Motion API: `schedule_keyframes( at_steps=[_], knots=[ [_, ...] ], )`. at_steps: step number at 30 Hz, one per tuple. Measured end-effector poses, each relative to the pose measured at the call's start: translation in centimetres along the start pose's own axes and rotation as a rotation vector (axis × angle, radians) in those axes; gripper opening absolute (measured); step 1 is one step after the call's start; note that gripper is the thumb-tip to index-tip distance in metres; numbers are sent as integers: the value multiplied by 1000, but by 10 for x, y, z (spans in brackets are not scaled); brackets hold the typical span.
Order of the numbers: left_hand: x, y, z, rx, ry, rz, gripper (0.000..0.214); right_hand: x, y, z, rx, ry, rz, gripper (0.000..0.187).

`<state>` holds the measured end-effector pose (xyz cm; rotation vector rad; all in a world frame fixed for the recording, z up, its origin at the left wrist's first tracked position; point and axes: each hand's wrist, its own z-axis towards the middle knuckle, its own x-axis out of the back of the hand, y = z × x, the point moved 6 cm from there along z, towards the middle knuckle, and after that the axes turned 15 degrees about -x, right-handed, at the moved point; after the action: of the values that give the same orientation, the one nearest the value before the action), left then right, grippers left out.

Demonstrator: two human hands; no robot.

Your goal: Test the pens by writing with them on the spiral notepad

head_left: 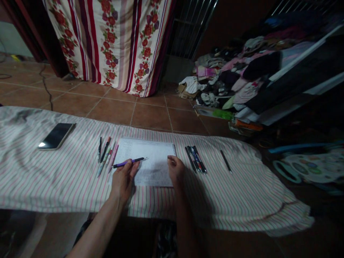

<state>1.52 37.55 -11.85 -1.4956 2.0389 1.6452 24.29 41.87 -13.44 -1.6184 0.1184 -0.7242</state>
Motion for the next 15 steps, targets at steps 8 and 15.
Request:
schedule_keyframes(
  at_steps=[8,15],
  knots=[
    [1,1,2,5,20,31,18,-7,-9,-8,121,74,-300,21],
    [3,6,1,17,43,45,18,-12,-10,-8,110,89,-508,19]
  ],
)
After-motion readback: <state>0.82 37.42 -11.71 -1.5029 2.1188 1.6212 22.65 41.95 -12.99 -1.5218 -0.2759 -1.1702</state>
